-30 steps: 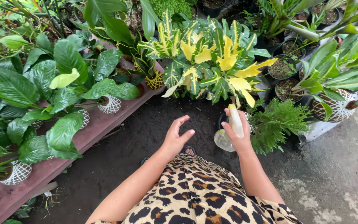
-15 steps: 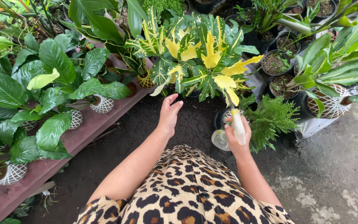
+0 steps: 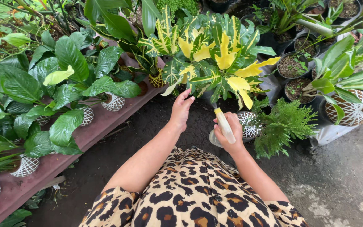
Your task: The person walks along a narrow path in a plant nursery and sprays water on various potted plants using a handheld spray bottle. They move from one plant to the next, misting the leaves of different species.
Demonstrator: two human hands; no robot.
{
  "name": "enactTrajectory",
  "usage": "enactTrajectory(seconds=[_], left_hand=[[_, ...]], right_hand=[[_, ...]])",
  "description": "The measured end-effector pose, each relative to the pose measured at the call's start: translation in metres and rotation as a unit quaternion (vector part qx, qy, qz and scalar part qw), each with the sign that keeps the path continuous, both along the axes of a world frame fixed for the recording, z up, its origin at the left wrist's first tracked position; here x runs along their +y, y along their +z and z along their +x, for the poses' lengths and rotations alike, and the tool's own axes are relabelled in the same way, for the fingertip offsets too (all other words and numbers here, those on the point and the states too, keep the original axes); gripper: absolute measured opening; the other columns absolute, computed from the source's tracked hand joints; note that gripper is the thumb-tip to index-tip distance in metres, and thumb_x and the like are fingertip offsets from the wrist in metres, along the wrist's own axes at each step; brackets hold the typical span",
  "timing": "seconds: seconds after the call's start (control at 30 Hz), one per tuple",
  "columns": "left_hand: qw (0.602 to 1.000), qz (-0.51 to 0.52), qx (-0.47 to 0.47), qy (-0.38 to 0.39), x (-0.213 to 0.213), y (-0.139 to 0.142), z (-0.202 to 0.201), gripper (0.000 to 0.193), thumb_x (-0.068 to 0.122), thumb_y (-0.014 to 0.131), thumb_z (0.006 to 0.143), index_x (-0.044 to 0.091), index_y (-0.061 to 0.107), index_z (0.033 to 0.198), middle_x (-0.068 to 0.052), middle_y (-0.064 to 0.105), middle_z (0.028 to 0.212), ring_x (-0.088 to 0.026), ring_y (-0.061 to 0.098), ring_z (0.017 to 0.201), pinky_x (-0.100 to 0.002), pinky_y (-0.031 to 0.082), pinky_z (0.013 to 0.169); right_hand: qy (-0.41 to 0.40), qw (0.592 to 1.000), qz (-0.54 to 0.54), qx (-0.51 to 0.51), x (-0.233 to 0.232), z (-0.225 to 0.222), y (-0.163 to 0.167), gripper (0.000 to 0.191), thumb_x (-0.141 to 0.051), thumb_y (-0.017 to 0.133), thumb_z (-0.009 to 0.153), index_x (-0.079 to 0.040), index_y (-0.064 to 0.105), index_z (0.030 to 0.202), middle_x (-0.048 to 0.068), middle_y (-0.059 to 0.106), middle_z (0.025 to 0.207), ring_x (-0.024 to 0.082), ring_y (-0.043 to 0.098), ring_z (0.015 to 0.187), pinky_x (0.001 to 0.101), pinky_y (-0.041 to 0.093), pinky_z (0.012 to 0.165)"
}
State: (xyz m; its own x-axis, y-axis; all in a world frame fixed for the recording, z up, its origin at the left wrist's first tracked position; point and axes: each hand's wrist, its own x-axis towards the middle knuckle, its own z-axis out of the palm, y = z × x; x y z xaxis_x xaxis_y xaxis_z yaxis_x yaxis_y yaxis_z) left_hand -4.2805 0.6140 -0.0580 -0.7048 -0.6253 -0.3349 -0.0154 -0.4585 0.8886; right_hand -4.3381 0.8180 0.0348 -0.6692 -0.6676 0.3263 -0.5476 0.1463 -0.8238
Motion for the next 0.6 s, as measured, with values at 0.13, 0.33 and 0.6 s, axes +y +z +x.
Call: enactTrajectory(seconds=[0.13, 0.33, 0.6], left_hand=[[0.999, 0.016, -0.025, -0.031, -0.010, 0.000, 0.006, 0.051, 0.023, 0.064, 0.094, 0.016, 0.057, 0.143, -0.004, 0.054, 0.149, -0.018, 0.051, 0.131, -0.037, 0.038, 0.106], [0.996, 0.048, -0.027, -0.071, -0.032, 0.012, 0.018, 0.051, 0.025, 0.063, 0.095, 0.018, 0.057, 0.144, -0.006, 0.053, 0.150, -0.019, 0.050, 0.133, -0.040, 0.038, 0.106], [0.989, 0.084, -0.012, -0.121, -0.089, 0.002, 0.041, 0.043, 0.023, 0.059, 0.096, 0.016, 0.058, 0.139, -0.004, 0.062, 0.141, -0.013, 0.065, 0.119, -0.035, 0.043, 0.103]], right_hand=[[-0.003, 1.000, 0.012, -0.010, -0.021, 0.010, 0.001, 0.023, -0.003, 0.071, 0.079, -0.005, 0.062, 0.100, 0.007, 0.066, 0.095, 0.027, 0.059, 0.090, 0.0371, 0.047, 0.082], [0.017, 0.999, 0.033, 0.025, -0.060, 0.027, 0.003, 0.025, -0.004, 0.072, 0.079, -0.004, 0.064, 0.103, 0.008, 0.066, 0.098, 0.028, 0.058, 0.091, 0.0384, 0.046, 0.083], [-0.024, 1.000, 0.012, 0.012, -0.123, 0.029, 0.010, 0.029, -0.004, 0.072, 0.078, -0.003, 0.063, 0.105, 0.008, 0.065, 0.099, 0.029, 0.057, 0.093, 0.0386, 0.046, 0.083]])
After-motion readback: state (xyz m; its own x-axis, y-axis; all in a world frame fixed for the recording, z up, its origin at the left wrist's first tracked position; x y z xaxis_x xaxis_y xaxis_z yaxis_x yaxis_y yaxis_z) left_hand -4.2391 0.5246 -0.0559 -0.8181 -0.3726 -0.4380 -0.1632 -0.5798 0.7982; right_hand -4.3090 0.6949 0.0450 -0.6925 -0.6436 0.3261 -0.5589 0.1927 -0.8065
